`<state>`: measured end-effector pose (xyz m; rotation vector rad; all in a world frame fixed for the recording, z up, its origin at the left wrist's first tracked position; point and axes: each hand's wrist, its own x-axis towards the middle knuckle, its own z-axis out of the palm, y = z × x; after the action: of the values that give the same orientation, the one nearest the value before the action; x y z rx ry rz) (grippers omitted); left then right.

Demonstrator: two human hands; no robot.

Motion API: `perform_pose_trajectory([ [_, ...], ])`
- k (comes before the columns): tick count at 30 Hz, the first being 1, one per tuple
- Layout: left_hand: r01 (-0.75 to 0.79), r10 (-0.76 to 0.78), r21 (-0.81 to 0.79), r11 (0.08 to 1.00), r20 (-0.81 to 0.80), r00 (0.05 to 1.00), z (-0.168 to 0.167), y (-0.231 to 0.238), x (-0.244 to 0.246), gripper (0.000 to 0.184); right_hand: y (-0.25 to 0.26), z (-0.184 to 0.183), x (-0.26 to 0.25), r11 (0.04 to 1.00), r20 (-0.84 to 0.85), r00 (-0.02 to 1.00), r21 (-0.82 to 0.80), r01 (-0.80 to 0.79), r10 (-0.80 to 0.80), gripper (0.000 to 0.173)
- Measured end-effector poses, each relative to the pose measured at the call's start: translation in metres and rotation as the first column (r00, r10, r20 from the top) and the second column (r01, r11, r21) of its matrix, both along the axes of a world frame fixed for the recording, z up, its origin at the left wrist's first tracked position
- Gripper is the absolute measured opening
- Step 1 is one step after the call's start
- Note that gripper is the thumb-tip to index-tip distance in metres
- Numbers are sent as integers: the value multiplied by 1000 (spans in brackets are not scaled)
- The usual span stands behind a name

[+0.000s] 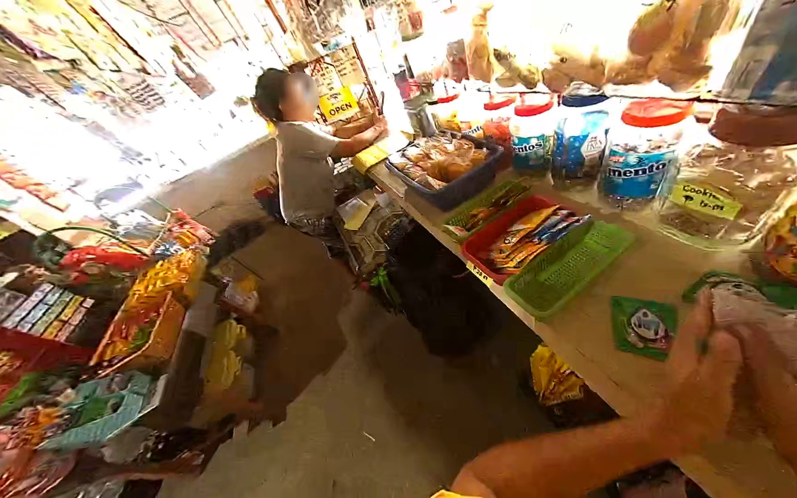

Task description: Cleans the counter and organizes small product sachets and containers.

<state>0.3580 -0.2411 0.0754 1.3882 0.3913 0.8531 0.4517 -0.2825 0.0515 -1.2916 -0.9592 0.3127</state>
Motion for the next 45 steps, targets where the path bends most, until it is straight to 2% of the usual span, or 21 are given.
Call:
perform_pose_trajectory([
  [2, 23, -24, 15, 1000, 44, 999, -15, -14, 3, 57, -1, 9, 3, 999, -119, 992, -31, 34, -37, 43],
  [3, 15, -16, 17, 1000, 51, 999, -17, -13, 4, 57, -2, 9, -1, 998, -110, 993, -41, 44, -49, 44],
  [7, -33, 36, -44, 998, 56, 998, -4, 29, 6, 58, 3, -2, -22, 997, 127, 989, 17, -73, 70, 41],
  [9, -51, 54, -57, 997, 61, 997, 1, 39, 4, 59, 6, -7, -24, 995, 158, 983, 16, -97, 94, 42],
  [13, -27, 25, 21, 999, 57, 998, -13, 9, 4, 58, 6, -1, -7, 999, -51, 998, 29, -28, 29, 31],
  [15, -15, 15, 28, 999, 14, 1000, -19, 0, 5, 59, 5, 0, -3, 1000, -72, 997, -7, 17, -17, 39],
  [16, -22, 22, 4, 1000, -23, 999, -14, 1, 3, 57, 4, -1, -7, 999, -19, 999, -22, 30, -31, 39],
  [18, -18, 12, -54, 998, -112, 994, -1, 21, -1, 51, 6, 0, -16, 998, 195, 981, -62, 30, -18, 40],
  [20, -11, 11, -4, 1000, -161, 987, -5, 43, -3, 55, 10, -2, -22, 996, 298, 955, -84, 6, 19, 35],
  [22, 0, -2, -14, 1000, -135, 991, -9, 48, -1, 64, 11, -8, -17, 997, 306, 951, -66, -31, 50, 32],
  [24, -2, -9, -91, 996, -119, 993, -12, 33, -1, 63, 9, -11, -6, 997, 331, 943, -62, 38, -16, 37],
  [28, 35, -58, -136, 990, -169, 984, -14, 4, -7, 58, 5, -6, 1, 966, 181, 971, -180, 187, -155, 45],
  [31, 24, -32, -48, 999, -152, 988, -18, 32, -6, 63, 7, -13, -17, 981, 262, 956, -101, 164, -133, 40],
  [34, -13, 10, -120, 993, -29, 1000, -14, 48, -2, 66, 10, -17, -20, 998, 407, 912, -26, 64, -47, 35],
  [36, 2, -7, -139, 990, -37, 999, -13, 41, -4, 66, 10, -14, -12, 995, 438, 896, -29, 92, -70, 38],
  [38, -3, -19, -175, 985, -123, 992, -16, 27, -4, 60, 6, -6, 1, 983, 398, 910, -86, 162, -115, 42],
  [41, 153, -189, -174, 973, -218, 957, -28, 18, -2, 60, -5, 19, 28, 948, 124, 969, -214, 234, -212, 53],
  [43, 254, -290, -158, 954, -277, 916, -31, 16, 4, 56, -12, 39, 41, 936, 22, 945, -132, 326, -326, 48],
  [45, 264, -317, -189, 946, -349, 882, -28, 9, 14, 45, -20, 49, 52, 933, 12, 933, 13, 360, -360, 36],
])
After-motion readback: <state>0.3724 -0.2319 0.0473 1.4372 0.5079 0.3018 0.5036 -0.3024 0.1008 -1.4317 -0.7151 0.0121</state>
